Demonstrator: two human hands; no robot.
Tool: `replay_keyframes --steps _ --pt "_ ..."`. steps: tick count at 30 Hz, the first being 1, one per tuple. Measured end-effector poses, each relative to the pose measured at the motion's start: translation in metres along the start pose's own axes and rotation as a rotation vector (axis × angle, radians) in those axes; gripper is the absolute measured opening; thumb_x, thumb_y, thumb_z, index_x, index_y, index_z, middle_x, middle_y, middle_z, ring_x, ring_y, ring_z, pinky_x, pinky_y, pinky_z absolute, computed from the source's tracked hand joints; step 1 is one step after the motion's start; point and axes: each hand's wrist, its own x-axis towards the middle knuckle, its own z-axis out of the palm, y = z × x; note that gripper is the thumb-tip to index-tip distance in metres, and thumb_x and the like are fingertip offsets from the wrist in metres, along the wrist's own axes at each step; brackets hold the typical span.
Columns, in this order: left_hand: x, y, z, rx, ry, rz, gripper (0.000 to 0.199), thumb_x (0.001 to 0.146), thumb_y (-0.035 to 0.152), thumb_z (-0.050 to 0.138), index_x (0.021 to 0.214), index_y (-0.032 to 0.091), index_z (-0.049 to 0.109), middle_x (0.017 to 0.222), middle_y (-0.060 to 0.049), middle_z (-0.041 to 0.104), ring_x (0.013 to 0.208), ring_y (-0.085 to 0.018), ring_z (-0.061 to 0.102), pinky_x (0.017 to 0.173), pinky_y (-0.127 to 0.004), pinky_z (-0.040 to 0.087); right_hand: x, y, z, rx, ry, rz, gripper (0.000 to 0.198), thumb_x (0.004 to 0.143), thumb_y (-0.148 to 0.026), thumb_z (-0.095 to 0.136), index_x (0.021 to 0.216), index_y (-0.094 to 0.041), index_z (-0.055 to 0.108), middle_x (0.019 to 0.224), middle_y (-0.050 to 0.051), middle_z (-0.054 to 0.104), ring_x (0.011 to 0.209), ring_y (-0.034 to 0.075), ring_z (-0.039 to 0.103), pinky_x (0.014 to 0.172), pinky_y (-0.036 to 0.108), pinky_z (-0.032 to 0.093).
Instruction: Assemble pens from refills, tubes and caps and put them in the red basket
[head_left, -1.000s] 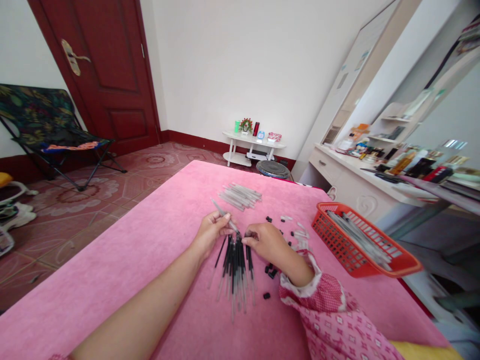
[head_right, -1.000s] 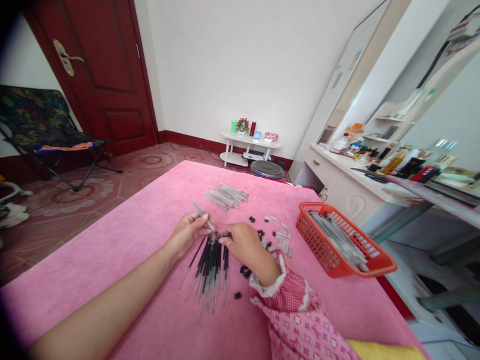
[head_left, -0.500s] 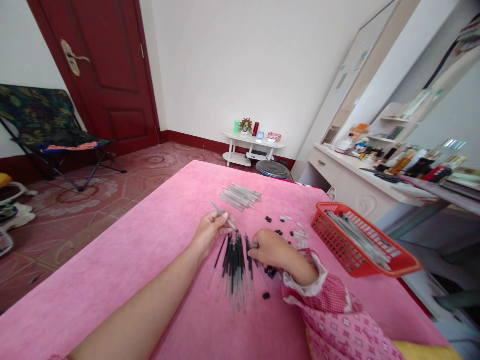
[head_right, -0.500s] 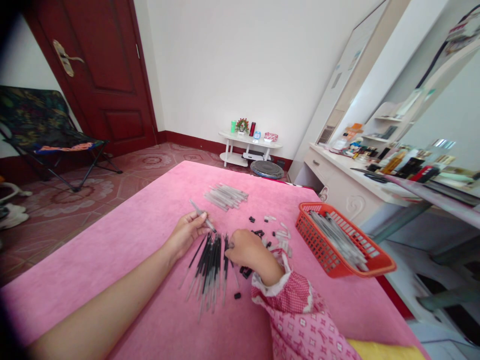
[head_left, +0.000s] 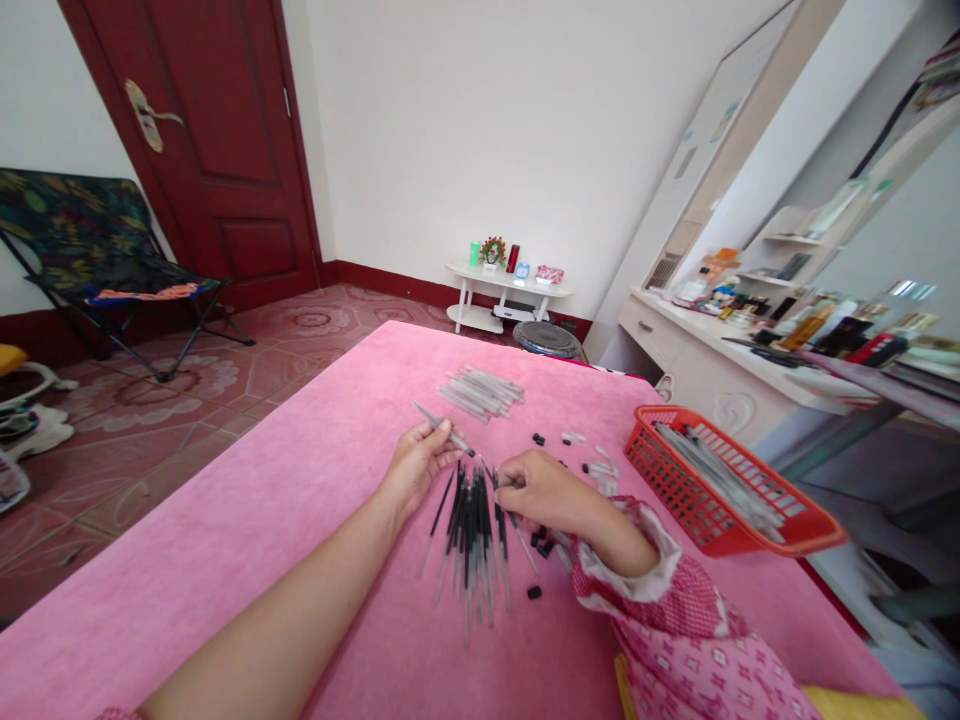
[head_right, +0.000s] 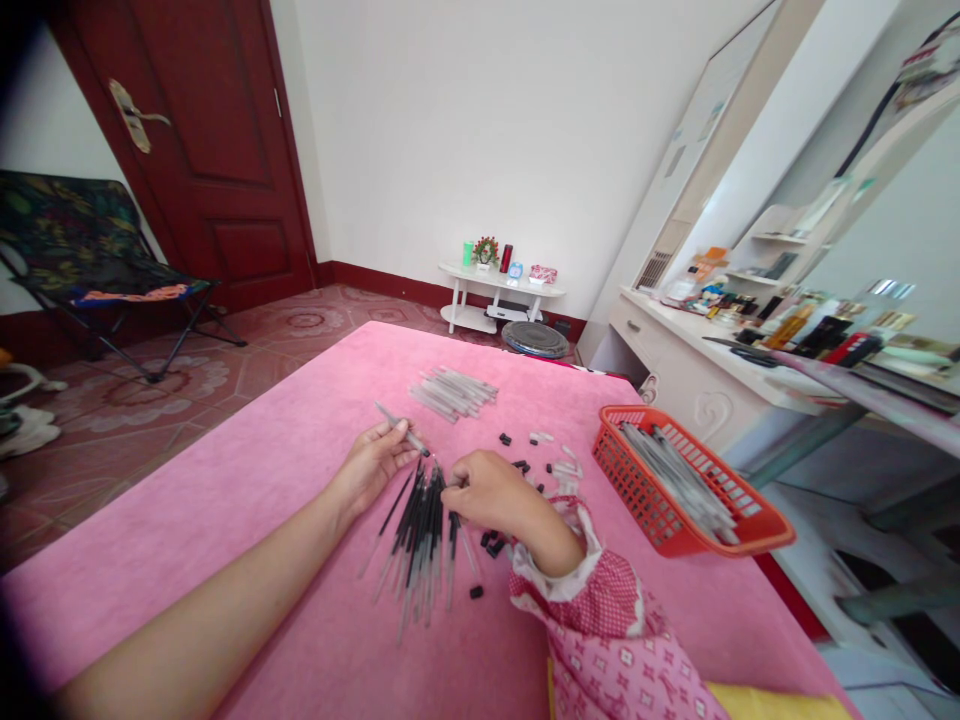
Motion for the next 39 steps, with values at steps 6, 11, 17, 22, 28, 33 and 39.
replay_keyframes --steps 6,11,17,22,28,33,39 --pt "0.000 0.001 -0.001 0.007 -0.021 -0.008 0.022 0.069 0.025 0.072 0.081 0.011 0.062 0.072 -0.004 0.067 0.061 -0.011 0.064 0.057 -0.020 0.051 0.004 0.010 0.003 -0.017 0.005 -0.007 0.019 0.071 -0.018 0.052 0.053 -0.014 0.054 0.045 -0.004 0.047 0.043 0.007 0.040 0.044 0.019 0.026" --pt "0.004 -0.001 -0.006 0.006 -0.066 -0.014 0.021 0.070 0.025 0.071 0.083 0.011 0.062 0.072 -0.004 0.067 0.062 -0.011 0.064 0.058 -0.021 0.052 0.012 0.015 0.011 -0.074 0.074 -0.004 0.022 0.074 -0.025 0.055 0.056 -0.013 0.058 0.048 -0.003 0.050 0.047 0.007 0.042 0.047 0.019 0.028" --pt "0.006 -0.003 -0.006 0.022 -0.094 0.006 0.023 0.070 0.027 0.071 0.085 0.011 0.061 0.074 -0.005 0.066 0.064 -0.012 0.064 0.059 -0.022 0.052 0.007 0.018 -0.002 -0.126 0.199 0.078 0.018 0.074 -0.026 0.057 0.064 -0.013 0.064 0.056 0.001 0.061 0.053 0.011 0.050 0.052 0.021 0.033" --pt "0.002 -0.004 -0.002 0.067 -0.144 0.041 0.027 0.068 0.026 0.072 0.088 0.012 0.061 0.076 -0.004 0.066 0.066 -0.014 0.065 0.062 -0.025 0.054 -0.009 0.027 -0.013 -0.135 0.329 0.109 0.012 0.073 -0.020 0.057 0.072 -0.013 0.067 0.067 0.004 0.066 0.060 0.013 0.056 0.056 0.022 0.037" --pt "0.001 -0.002 -0.004 0.040 -0.158 0.058 0.030 0.072 0.025 0.069 0.098 0.013 0.060 0.082 -0.005 0.066 0.071 -0.014 0.064 0.066 -0.026 0.053 -0.022 0.058 -0.024 -0.271 0.524 0.192 0.016 0.073 -0.016 0.054 0.081 -0.015 0.068 0.083 0.007 0.069 0.074 0.016 0.060 0.066 0.024 0.041" --pt "0.001 -0.001 -0.006 -0.013 -0.157 0.059 0.032 0.074 0.028 0.066 0.102 0.013 0.062 0.069 0.000 0.060 0.058 -0.009 0.058 0.057 -0.022 0.049 -0.034 0.086 -0.037 -0.253 0.521 0.302 0.020 0.070 -0.009 0.054 0.083 -0.012 0.069 0.083 0.008 0.070 0.074 0.016 0.062 0.070 0.025 0.043" --pt "0.002 -0.001 -0.005 -0.030 -0.164 0.058 0.034 0.071 0.029 0.068 0.099 0.010 0.064 0.060 0.002 0.055 0.048 -0.006 0.049 0.047 -0.018 0.040 -0.047 0.086 -0.033 -0.209 0.373 0.089 0.022 0.071 -0.007 0.053 0.086 -0.013 0.069 0.083 0.006 0.067 0.073 0.015 0.060 0.070 0.024 0.044"
